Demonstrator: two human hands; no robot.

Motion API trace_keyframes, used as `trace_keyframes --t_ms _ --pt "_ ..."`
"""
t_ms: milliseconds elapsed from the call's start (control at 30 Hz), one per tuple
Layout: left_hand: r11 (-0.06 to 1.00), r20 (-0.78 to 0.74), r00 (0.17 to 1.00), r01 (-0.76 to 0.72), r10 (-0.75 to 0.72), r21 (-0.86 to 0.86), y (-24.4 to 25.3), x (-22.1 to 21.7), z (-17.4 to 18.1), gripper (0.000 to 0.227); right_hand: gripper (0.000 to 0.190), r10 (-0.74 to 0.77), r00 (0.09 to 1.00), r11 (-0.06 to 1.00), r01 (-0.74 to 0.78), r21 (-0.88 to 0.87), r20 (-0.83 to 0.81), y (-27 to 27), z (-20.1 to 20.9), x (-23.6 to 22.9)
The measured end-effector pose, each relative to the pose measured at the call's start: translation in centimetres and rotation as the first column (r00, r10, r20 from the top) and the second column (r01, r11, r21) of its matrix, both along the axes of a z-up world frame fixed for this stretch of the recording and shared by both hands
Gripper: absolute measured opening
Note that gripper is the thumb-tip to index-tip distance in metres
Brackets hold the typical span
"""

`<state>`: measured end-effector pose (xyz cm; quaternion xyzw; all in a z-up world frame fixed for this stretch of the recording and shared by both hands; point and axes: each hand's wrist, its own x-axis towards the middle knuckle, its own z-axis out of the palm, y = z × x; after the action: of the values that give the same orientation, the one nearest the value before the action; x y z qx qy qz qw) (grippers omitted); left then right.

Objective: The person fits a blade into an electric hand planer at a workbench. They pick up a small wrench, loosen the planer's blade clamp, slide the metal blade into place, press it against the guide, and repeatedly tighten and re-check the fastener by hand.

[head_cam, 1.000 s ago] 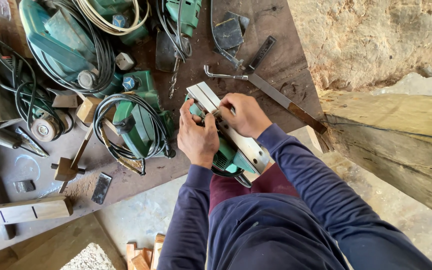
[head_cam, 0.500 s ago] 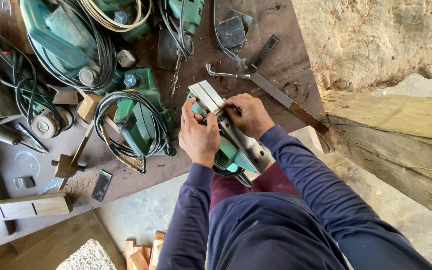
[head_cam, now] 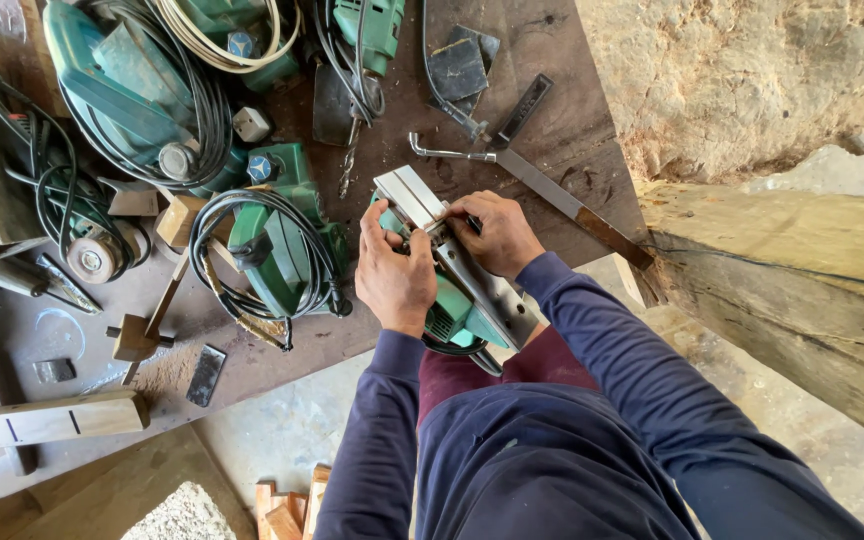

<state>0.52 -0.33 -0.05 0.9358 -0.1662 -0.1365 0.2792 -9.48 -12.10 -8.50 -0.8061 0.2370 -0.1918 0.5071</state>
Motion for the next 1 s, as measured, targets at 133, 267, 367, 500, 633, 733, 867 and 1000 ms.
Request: trace_keyframes --t_ms 133,267,367,500,633,733,867,1000 --pt "1.000 0.038 0.999 0.008 -0.008 -0.013 0.2 0.2 -0.5 0.052 0.010 -0.038 0.999 0.997 0.039 0.069 -0.009 -0.2 -0.5 -0.1" --pt "1.000 0.038 0.999 0.024 -0.023 -0.014 0.1 0.0 -0.3 0.053 0.010 -0.028 1.000 0.997 0.028 0.077 -0.003 -0.1 -0.5 -0.4" --pt "1.000 0.025 1.000 0.019 -0.018 -0.017 0.2 0.1 -0.2 0.053 0.010 -0.016 1.000 0.997 0.016 0.081 0.001 0.0 -0.5 0.0" --pt "1.000 0.008 1.000 0.010 -0.010 0.001 0.0 0.1 0.1 0.053 0.008 -0.035 0.999 0.996 0.034 0.080 0.010 0.1 -0.7 0.0" --pt "1.000 0.001 1.000 -0.015 0.015 0.005 0.2 0.1 -0.2 0.053 0.009 -0.044 0.999 0.994 0.042 0.100 0.014 0.4 -1.2 -0.1" --pt "0.999 0.038 0.999 0.003 -0.001 -0.042 0.3 0.1 -0.5 0.052 0.010 -0.045 0.999 0.994 0.045 0.105 0.006 0.5 -1.2 -0.1" --pt "1.000 0.019 1.000 0.001 -0.001 -0.016 0.2 0.1 -0.1 0.052 0.009 -0.078 0.997 0.989 0.079 0.124 -0.010 0.6 -1.4 -0.2" --pt "1.000 0.015 1.000 0.009 -0.009 -0.004 0.3 0.0 -0.2 0.052 0.010 -0.123 0.991 0.975 0.129 0.179 -0.043 0.6 -1.7 -0.6"
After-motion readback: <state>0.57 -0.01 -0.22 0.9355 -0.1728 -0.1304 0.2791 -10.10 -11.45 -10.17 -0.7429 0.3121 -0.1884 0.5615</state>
